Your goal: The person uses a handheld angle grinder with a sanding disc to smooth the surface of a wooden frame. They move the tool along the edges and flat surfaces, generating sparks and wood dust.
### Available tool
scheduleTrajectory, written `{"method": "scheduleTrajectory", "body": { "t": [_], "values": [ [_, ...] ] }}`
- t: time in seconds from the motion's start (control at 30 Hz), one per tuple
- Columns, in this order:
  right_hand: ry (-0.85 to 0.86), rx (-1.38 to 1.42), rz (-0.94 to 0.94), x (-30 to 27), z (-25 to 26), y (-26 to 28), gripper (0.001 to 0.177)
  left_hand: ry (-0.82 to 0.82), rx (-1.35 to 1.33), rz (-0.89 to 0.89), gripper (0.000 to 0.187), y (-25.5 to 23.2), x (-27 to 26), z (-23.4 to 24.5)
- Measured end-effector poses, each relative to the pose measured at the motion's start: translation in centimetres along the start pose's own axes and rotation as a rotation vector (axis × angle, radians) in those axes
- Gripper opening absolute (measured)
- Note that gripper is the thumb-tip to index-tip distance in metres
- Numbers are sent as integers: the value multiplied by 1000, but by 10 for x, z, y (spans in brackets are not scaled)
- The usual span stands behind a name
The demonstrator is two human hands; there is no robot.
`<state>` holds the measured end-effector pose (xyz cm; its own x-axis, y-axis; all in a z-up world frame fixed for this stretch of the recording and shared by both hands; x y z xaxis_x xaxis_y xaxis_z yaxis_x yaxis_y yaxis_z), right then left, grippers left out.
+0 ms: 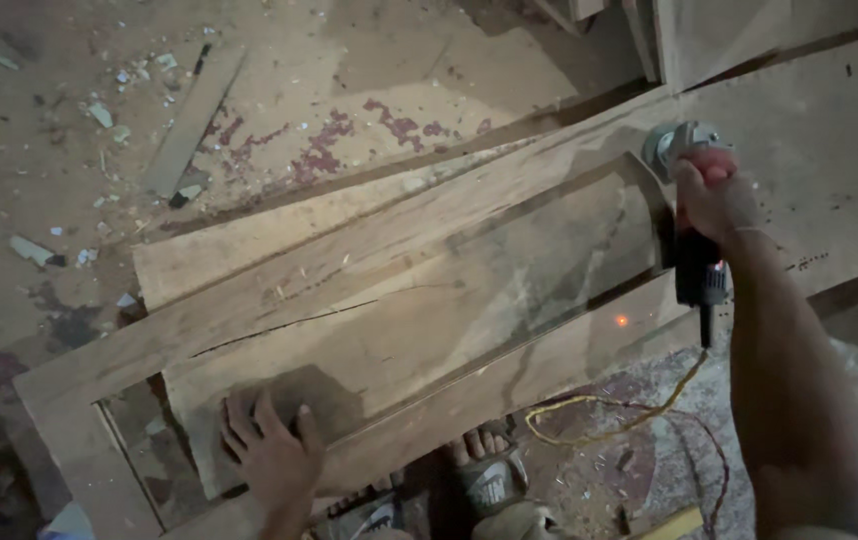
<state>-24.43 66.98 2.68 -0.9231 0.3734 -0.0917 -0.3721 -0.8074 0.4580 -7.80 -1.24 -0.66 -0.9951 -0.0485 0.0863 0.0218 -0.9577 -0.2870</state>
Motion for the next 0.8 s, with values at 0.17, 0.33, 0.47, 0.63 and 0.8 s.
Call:
{"method": "scheduleTrajectory", "body": {
  "t": [0.17, 0.33, 0.47, 0.63, 0.8],
  "values": [
    [195, -240, -53, -49, -30, 67, 33, 86, -21, 71, 65, 2, 1, -3],
    [457, -177, -158, -99, -70, 144, 43, 41, 2, 52, 61, -2, 3, 7],
    [245, -150, -11, -85, -65, 168, 53, 45, -28, 24, 62, -3, 2, 9],
    [207, -162, -92, -46, -37, 149, 37, -11, -75, -31, 59, 2, -3, 3],
    [225, -5, -149, -32, -25, 142, 38, -74, 13, -51, 56, 7, -6, -7]
  ]
}}
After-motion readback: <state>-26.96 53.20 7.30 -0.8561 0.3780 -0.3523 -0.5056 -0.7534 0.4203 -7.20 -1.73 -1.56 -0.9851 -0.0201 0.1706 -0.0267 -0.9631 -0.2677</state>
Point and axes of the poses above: each hand's wrist, its own x-axis towards the middle knuckle, its own z-axis out of the back of the hand, y = z × x, the point moved 8 cm from there along x, towards the middle knuckle, and after that the axes turned 7 degrees about -z, right-handed, at the moved point
